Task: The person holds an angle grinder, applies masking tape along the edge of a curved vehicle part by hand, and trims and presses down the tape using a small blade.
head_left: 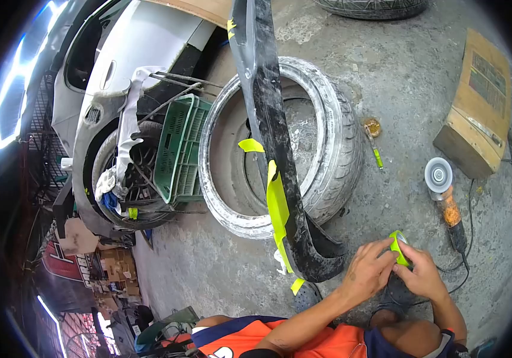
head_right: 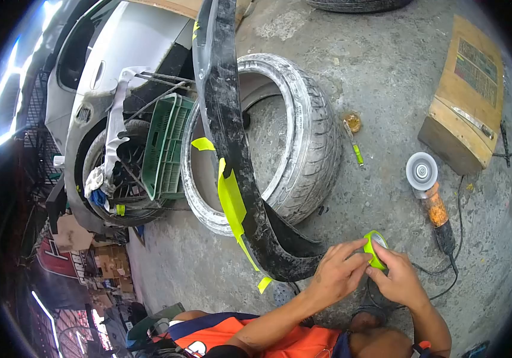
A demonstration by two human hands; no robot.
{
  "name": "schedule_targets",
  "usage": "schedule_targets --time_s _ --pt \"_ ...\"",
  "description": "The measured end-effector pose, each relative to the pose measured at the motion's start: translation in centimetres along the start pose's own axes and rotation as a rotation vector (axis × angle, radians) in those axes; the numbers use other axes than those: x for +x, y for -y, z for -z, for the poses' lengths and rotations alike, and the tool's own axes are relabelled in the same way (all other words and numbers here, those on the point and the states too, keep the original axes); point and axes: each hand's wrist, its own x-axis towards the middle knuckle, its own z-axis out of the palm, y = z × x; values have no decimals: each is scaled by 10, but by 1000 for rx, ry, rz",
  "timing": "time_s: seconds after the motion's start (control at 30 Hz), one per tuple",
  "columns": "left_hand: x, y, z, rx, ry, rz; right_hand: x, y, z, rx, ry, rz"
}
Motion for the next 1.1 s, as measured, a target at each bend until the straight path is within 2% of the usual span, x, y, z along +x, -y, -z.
schedule_targets --time_s 0.07,0.2,0.27,0.3,0.37,0.43,0.5,0.6,0.67,0.73,0.8,0.9,0.93,0.97,1.03,1.07,1.1 --pt "2 2 -5 -41 -82 45 1 7 4 12 69 -232" --pt "0 15 -12 -256 -123 201 6 24 5 -11 -8 -375" --pt "-3 18 -17 -447 -163 371 3 7 -5 12 -108 -168" --pt "-2 18 -16 -456 -196 370 4 4 -7 -20 -114 -130" --pt "1 11 -7 -416 -207 397 4 7 -7 -22 -122 -142" --pt "-1 21 -7 -541 -239 502 9 13 -2 -1 -137 -166" --pt "4 25 -6 -572 -240 475 12 11 2 -29 -158 -176" --pt "10 24 -7 -582 -193 499 13 3 -1 -34 -173 -59" --pt "11 26 -6 -511 -208 358 12 3 2 -67 -172 -41" --pt "12 21 -3 -455 -196 348 12 5 4 -92 -167 -11" --pt "16 11 1 -368 -180 319 12 10 6 -95 -121 -100" --pt "16 4 -1 -41 -205 23 11 -2 -5 -137 -226 -60" --pt "17 -1 -6 2 -276 -142 14 -11 -11 -171 -265 -128" --pt "15 -11 -3 -31 -267 -167 16 -25 -13 -208 -305 -208" --pt "20 -40 23 -36 -428 -195 14 -74 -2 -236 -424 -337" --pt "29 -44 37 -27 -443 -217 14 -74 4 -238 -434 -310" --pt "35 -48 58 -63 -429 -180 10 -70 10 -323 -451 -171"
